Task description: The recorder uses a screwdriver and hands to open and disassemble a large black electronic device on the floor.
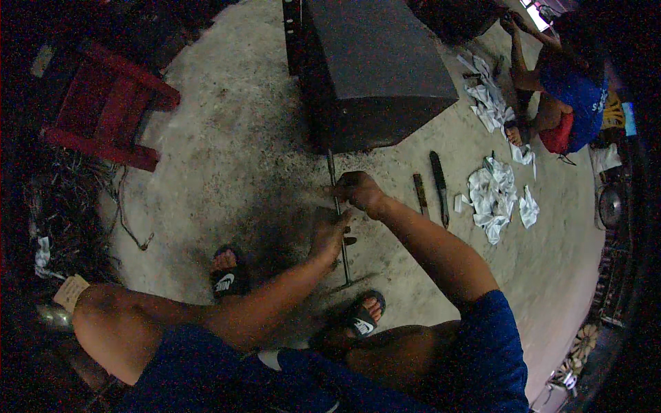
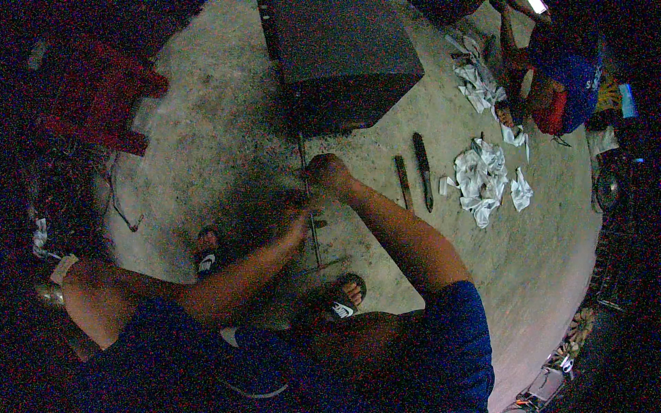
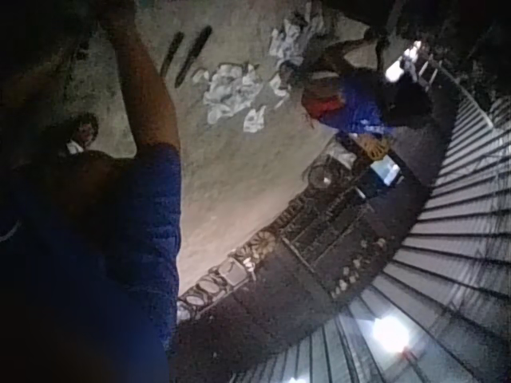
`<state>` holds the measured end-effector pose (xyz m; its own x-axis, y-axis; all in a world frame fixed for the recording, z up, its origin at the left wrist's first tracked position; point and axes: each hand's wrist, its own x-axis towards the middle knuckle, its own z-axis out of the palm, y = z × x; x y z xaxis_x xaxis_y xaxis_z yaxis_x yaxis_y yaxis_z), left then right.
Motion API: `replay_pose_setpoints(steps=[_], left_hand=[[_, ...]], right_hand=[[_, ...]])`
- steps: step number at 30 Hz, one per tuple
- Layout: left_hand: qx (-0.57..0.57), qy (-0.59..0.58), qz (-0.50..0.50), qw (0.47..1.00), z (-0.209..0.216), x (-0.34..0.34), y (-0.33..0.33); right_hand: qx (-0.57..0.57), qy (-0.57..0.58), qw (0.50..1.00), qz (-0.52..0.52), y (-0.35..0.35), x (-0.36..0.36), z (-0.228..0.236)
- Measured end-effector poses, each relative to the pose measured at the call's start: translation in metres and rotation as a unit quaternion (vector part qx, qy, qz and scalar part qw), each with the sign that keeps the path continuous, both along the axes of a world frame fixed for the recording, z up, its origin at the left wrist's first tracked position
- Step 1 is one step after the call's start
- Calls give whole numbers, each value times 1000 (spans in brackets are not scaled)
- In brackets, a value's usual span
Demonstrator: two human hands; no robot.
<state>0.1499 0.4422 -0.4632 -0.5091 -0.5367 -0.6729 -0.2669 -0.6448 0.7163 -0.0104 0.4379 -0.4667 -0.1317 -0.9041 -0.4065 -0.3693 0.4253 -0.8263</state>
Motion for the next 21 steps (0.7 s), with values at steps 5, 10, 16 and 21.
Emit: replay_pose_setpoints(steps=[5,10,16,21], left_hand=[[64,68,114,989,1,0,5],[-13,47,24,999,-13,0,6],[123,35,46,991,-38,13,3],[80,78,82,990,-7,1,5]], right_hand=[[-5,-139,985,-105,-1,8,5],[30,-117,992,-37,5,-6,0],[112,176,978,-16,-16,21,44],[-52,-176,967,-177,-15,-4,-9]])
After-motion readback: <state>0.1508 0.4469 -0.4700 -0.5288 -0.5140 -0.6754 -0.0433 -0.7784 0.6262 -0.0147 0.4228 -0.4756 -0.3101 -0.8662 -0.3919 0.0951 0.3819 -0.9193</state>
